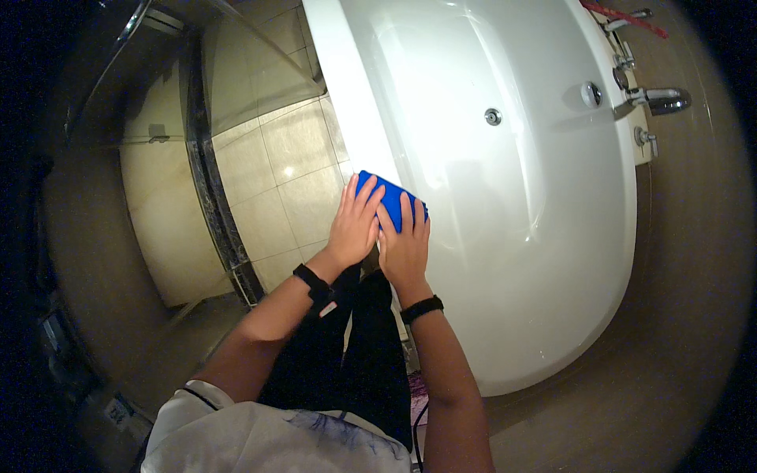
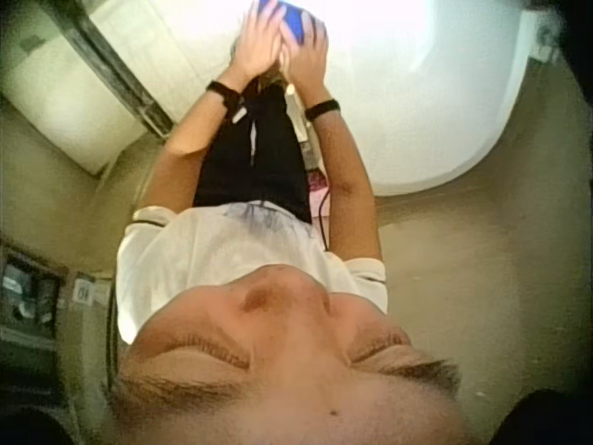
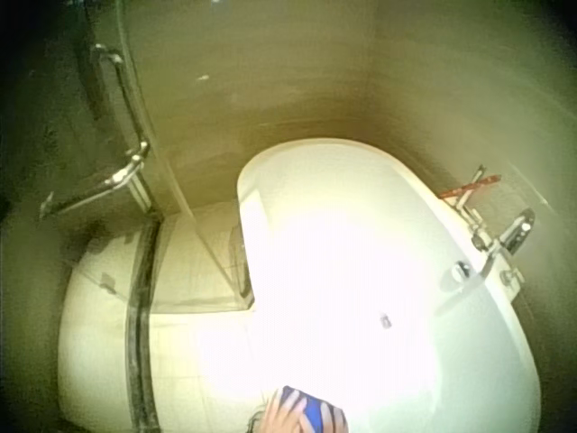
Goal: The person wipes the bathtub, tiled walls, and glass shower door using a blue cloth. They move around the bathroom to reach different surfaces, including the shower handle and tiled wall sections, then return to wipe the tub again.
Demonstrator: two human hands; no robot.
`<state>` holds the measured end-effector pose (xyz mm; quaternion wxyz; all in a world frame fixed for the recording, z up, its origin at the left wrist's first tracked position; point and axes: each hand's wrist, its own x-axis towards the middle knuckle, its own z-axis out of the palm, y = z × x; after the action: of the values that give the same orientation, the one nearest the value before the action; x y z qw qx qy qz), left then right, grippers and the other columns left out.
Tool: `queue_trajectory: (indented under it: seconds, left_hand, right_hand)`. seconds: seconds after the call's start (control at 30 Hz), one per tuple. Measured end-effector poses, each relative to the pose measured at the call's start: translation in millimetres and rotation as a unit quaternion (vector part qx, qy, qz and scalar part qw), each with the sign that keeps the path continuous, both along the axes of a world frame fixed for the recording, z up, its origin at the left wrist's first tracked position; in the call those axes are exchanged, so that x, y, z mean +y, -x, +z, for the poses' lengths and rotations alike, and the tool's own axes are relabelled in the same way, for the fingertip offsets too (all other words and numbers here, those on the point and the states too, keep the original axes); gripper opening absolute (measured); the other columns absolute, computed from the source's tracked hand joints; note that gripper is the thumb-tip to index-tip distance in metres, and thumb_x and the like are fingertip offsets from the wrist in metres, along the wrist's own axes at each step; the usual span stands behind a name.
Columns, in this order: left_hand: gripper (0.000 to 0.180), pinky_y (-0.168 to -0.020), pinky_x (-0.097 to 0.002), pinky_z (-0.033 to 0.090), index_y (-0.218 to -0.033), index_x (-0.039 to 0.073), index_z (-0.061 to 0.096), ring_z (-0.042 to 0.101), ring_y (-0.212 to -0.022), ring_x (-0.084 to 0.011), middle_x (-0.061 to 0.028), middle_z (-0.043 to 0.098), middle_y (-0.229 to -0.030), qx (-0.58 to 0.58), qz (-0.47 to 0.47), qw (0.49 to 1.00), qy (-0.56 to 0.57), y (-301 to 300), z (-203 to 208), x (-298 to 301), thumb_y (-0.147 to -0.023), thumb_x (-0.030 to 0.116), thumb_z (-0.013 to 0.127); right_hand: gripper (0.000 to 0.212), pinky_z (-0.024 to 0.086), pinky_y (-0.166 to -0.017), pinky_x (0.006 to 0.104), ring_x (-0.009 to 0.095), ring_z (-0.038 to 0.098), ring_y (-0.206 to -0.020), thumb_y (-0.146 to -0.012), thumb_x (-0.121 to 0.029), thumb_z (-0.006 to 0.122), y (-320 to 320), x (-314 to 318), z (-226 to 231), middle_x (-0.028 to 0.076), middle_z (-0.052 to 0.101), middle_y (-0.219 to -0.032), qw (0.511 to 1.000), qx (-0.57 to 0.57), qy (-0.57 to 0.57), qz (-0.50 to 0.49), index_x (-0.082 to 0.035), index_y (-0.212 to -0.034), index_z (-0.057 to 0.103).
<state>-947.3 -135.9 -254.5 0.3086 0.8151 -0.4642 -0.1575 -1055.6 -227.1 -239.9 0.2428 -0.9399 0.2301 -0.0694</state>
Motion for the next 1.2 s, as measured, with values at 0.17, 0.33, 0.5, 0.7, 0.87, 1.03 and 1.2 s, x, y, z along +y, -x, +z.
queue_trajectory:
  seconds: [0.17,0.33,0.5,0.7,0.87,1.03,1.2]
  left_hand:
    - [0.055,-0.114,-0.0555,0.017,-0.139,0.001,0.038,0.016,-0.141,-0.0457,-0.0198,0.028,-0.149,-0.028,0.053,0.997,0.038,-67.9,-4.8,-32.7,-0.085,0.004,0.05]
    - [0.057,-0.114,-0.0541,0.02,-0.14,0.002,0.038,0.017,-0.142,-0.0428,-0.0178,0.027,-0.151,-0.061,0.077,0.995,0.014,-111.4,-4.5,-51.8,-0.085,0.007,0.052]
    - [0.056,-0.115,-0.0533,0.018,-0.14,-0.001,0.037,0.014,-0.142,-0.0433,-0.019,0.022,-0.152,-0.027,0.043,0.998,-0.02,-98.1,3.1,-39.1,-0.087,0.007,0.052]
    - [0.058,-0.116,-0.0526,0.017,-0.14,0.0,0.038,0.016,-0.142,-0.0424,-0.018,0.02,-0.153,0.019,0.029,0.998,-0.053,-101.0,8.0,-26.0,-0.086,0.006,0.056]
    - [0.057,-0.116,-0.0526,0.016,-0.142,0.002,0.035,0.016,-0.143,-0.0411,-0.0179,0.023,-0.153,-0.018,0.053,0.998,-0.012,-162.3,0.8,-53.9,-0.087,0.006,0.052]
    - [0.056,-0.116,-0.0521,0.015,-0.141,0.002,0.035,0.014,-0.143,-0.0389,-0.0161,0.022,-0.154,-0.042,0.051,0.998,-0.011,-205.9,-2.7,-66.9,-0.088,0.008,0.051]
    - [0.058,-0.116,-0.0529,0.015,-0.142,0.002,0.035,0.013,-0.143,-0.0406,-0.0168,0.021,-0.154,-0.009,0.047,0.998,-0.039,-180.4,2.5,-53.9,-0.087,0.007,0.053]
  right_hand:
    - [0.048,0.028,-0.107,0.0541,0.042,0.034,-0.131,-0.086,-0.016,0.059,-77.3,-33.0,-5.6,0.018,0.038,-0.143,0.998,-0.022,0.046,0.02,-0.018,-0.133,0.052]
    - [0.049,0.031,-0.105,0.0542,0.043,0.035,-0.129,-0.085,-0.013,0.06,-125.8,-52.4,-6.9,0.02,0.038,-0.144,0.999,-0.023,0.031,0.025,-0.018,-0.133,0.051]
    - [0.046,0.03,-0.105,0.0542,0.045,0.034,-0.129,-0.086,-0.013,0.06,-109.5,-41.1,1.7,0.019,0.037,-0.144,1.0,-0.019,-0.011,0.017,-0.018,-0.131,0.054]
    - [0.045,0.027,-0.107,0.0547,0.043,0.03,-0.133,-0.087,-0.017,0.06,-109.9,-30.5,11.9,0.018,0.035,-0.146,0.998,0.053,-0.011,0.016,-0.019,-0.132,0.055]
    - [0.045,0.029,-0.104,0.0546,0.043,0.034,-0.13,-0.087,-0.018,0.059,-172.9,-56.7,1.5,0.018,0.039,-0.144,0.999,-0.014,0.016,0.024,-0.019,-0.132,0.054]
    - [0.044,0.03,-0.103,0.0538,0.042,0.035,-0.13,-0.087,-0.017,0.059,-216.4,-66.8,-8.2,0.017,0.039,-0.143,0.999,-0.025,0.027,0.005,-0.02,-0.13,0.054]
    - [0.046,0.028,-0.105,0.0538,0.042,0.033,-0.131,-0.087,-0.018,0.06,-192.7,-55.1,0.0,0.017,0.039,-0.144,1.0,-0.003,0.014,0.007,-0.021,-0.132,0.054]
